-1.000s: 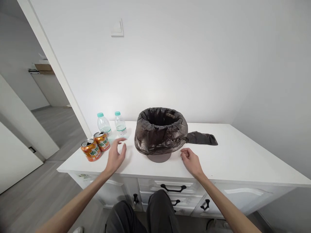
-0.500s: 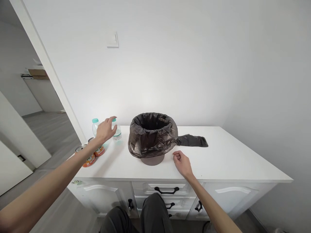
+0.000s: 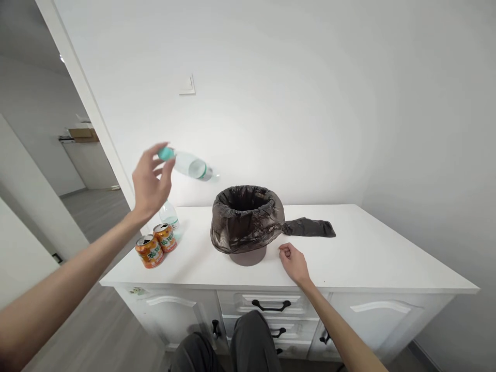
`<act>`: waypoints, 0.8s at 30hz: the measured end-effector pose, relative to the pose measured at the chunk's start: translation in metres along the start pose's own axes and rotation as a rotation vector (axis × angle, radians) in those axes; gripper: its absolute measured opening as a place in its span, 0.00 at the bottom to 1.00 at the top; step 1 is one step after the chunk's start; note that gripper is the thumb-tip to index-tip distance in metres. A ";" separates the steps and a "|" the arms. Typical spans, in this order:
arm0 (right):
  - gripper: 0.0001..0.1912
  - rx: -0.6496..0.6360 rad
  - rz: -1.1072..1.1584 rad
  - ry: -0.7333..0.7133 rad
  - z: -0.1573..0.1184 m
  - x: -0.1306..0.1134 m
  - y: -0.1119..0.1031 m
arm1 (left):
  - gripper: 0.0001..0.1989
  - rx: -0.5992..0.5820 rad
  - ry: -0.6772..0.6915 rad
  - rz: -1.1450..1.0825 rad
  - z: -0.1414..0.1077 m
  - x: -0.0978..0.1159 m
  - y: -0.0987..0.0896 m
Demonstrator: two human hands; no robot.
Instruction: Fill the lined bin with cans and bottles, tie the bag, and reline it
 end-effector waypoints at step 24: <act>0.12 0.035 0.046 0.007 0.002 -0.012 -0.010 | 0.21 -0.977 -0.228 0.085 -0.051 -0.015 0.163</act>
Point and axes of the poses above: each hand's wrist, its own z-axis towards the middle knuckle, its own y-axis out of the palm, x = y × z, the point moved 9 cm from there along z, towards the middle knuckle, and after that the axes turned 4 degrees about -z, right-handed, at the moved point
